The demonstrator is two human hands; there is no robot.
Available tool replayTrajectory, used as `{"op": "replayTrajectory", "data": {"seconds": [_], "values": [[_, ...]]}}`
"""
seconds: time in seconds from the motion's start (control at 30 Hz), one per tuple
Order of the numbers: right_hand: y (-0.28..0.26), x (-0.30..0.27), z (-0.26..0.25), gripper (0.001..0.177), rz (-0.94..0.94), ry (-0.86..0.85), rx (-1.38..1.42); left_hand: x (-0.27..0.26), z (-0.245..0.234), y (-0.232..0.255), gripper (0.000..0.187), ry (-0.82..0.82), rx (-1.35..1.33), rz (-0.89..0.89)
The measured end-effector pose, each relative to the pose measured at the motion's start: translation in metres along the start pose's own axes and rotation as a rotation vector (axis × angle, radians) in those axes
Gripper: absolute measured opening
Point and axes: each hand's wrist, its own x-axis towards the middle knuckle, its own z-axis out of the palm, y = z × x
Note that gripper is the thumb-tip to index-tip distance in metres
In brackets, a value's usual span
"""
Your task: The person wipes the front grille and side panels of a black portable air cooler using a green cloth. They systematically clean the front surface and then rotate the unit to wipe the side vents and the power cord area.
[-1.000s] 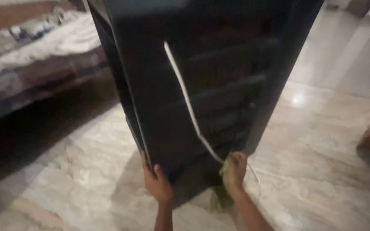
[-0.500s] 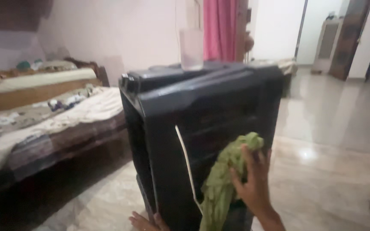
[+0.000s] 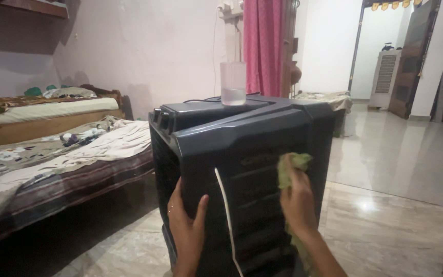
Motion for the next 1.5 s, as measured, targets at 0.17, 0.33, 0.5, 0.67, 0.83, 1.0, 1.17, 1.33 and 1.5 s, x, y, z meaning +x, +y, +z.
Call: {"op": "replayTrajectory", "data": {"seconds": [0.17,0.33,0.5,0.67,0.83,1.0,1.17,1.33,1.5], "values": [[-0.059,-0.021,0.045,0.051,-0.126,0.110,-0.030,0.004,0.003,-0.010,0.055,0.026,-0.060,0.031],[-0.053,-0.044,0.086,0.061,-0.470,0.189,0.115,0.001,0.005,0.001,0.053,0.058,-0.109,-0.144],[0.036,0.005,0.041,0.052,-0.302,0.146,-0.097,0.003,-0.001,0.004,0.056,0.014,-0.097,-0.217],[0.046,0.026,0.033,0.022,-0.099,0.229,-0.074,0.002,0.012,-0.001,0.061,0.008,-0.223,-0.320],[-0.032,-0.005,0.064,0.027,-0.122,0.205,0.174,0.000,0.014,-0.001,0.063,0.051,-0.240,-0.279],[-0.043,-0.011,0.071,0.037,-0.262,0.198,0.246,0.001,0.016,-0.002,0.063,0.064,-0.412,-0.338],[0.020,0.029,0.046,0.017,-0.268,0.336,-0.086,0.003,0.012,-0.004,0.063,0.035,-0.491,-0.361],[0.016,0.017,0.040,0.025,-0.165,0.227,0.095,0.000,0.015,0.002,0.064,0.027,-0.436,-0.379],[-0.040,-0.020,0.060,0.034,-0.314,0.195,0.123,0.001,0.019,0.009,0.063,0.068,-0.392,-0.391]]}}
